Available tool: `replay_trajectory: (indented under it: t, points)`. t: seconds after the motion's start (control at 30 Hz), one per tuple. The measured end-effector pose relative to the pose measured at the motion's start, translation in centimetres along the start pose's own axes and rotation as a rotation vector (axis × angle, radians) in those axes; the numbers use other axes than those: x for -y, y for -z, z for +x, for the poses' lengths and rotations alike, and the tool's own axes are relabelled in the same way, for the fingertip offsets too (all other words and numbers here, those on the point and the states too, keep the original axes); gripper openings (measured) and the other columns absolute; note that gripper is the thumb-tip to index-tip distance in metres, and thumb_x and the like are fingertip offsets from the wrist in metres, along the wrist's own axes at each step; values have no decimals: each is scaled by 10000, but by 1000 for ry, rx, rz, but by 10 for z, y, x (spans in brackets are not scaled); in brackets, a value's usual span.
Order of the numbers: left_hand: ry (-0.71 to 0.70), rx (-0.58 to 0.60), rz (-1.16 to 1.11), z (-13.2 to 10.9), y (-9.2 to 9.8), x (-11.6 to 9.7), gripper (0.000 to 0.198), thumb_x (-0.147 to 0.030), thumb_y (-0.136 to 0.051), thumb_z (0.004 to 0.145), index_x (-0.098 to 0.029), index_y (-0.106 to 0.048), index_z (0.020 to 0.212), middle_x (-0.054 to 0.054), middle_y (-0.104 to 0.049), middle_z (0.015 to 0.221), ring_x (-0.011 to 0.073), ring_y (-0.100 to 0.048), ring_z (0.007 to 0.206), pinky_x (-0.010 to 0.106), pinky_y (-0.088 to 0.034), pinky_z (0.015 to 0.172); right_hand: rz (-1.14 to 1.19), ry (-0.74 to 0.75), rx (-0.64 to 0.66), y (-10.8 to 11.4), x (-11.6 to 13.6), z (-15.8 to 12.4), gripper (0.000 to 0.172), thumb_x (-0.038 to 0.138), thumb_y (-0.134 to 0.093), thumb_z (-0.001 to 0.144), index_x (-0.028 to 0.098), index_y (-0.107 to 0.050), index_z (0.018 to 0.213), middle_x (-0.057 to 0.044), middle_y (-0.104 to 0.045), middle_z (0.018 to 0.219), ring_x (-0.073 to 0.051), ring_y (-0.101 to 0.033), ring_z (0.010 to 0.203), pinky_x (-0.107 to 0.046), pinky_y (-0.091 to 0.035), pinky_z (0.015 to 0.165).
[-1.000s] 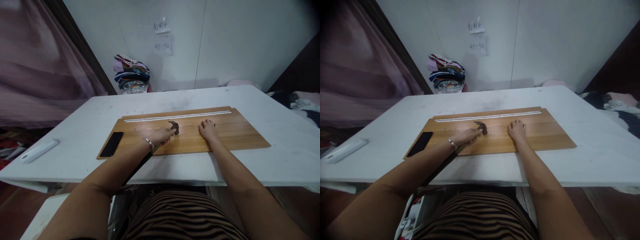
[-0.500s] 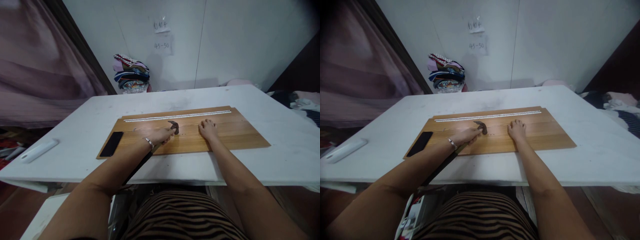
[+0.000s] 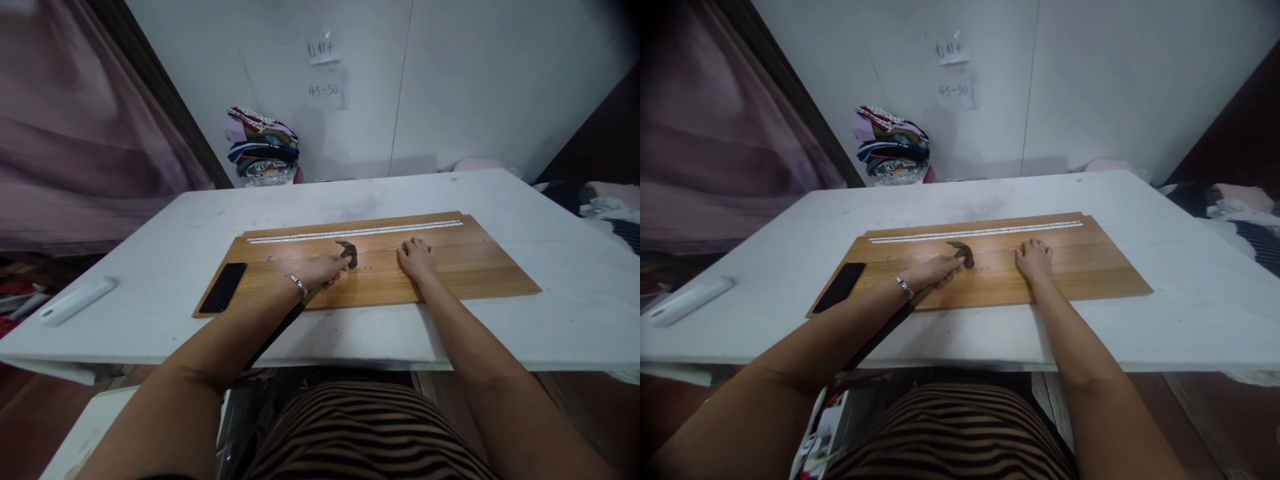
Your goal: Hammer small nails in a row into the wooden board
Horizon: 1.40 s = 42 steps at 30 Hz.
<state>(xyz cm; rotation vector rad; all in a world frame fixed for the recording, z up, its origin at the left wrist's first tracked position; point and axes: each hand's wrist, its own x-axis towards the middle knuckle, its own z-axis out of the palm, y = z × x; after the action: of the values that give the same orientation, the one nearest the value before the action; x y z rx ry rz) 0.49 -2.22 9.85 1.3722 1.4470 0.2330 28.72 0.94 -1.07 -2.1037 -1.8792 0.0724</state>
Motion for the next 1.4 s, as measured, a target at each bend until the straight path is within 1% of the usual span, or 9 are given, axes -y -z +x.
replay_trajectory:
  t: [0.1,0.27,0.53,0.67,0.77,0.83,0.97,1.13,1.4]
  points:
    - [-24,-12,20,1,1,1,372,-532,-457,1022,-194,-539,888,-66,-434,566,80,-389,425,214,-323,428,-4,0,-2,-1,0,0,358,359,-374,995,190,-682,1067,-173,-642,1275,-320,-473,1257,-485,-338,1028]
    - [-41,1,4,5,2,3,397,-575,-481,999,-195,-550,907,-63,-447,566,82,-387,416,215,-327,423,-7,-3,1,-1,1,0,362,356,-370,993,185,-680,1071,-179,-639,1290,-321,-478,1259,-489,-345,1027]
    - [-22,4,36,-2,0,0,371,-518,-422,1042,-195,-529,895,-71,-427,551,78,-375,403,215,-305,418,3,-2,7,3,1,-1,363,359,-373,989,184,-683,1062,-179,-644,1290,-321,-484,1258,-496,-343,1041]
    - [-42,6,20,1,2,2,361,-507,-422,1044,-197,-521,887,-71,-426,560,76,-380,415,212,-314,422,6,-6,9,2,1,-1,371,360,-372,987,183,-686,1075,-183,-642,1295,-326,-480,1259,-504,-345,1040]
    - [-56,12,5,4,3,4,377,-535,-441,1029,-196,-531,890,-67,-433,562,82,-391,424,217,-324,422,0,-7,11,2,1,-1,377,360,-366,989,180,-685,1079,-182,-637,1305,-323,-476,1269,-499,-340,1046]
    - [-52,10,3,4,3,4,379,-539,-446,1026,-195,-531,891,-67,-434,559,83,-389,422,219,-324,422,-4,-6,12,2,1,-1,378,364,-363,992,184,-684,1078,-179,-637,1305,-321,-472,1273,-496,-337,1046]
    - [-42,8,30,1,0,1,352,-493,-410,1048,-192,-529,910,-72,-423,551,81,-372,413,219,-310,419,-8,-3,12,3,1,0,377,369,-361,998,188,-682,1075,-174,-635,1295,-317,-469,1264,-486,-342,1032]
    - [-13,6,38,-1,-1,-1,372,-527,-423,1039,-194,-532,913,-71,-428,552,83,-379,411,222,-319,424,-4,-7,21,4,2,-1,371,355,-360,994,186,-683,1066,-171,-635,1277,-314,-470,1257,-483,-343,1029]
    - [-37,12,31,2,1,-1,347,-486,-412,1050,-194,-518,894,-70,-428,562,77,-374,418,218,-312,426,-7,-7,14,3,2,-1,371,356,-365,1000,183,-684,1075,-173,-637,1275,-315,-477,1250,-481,-342,1026]
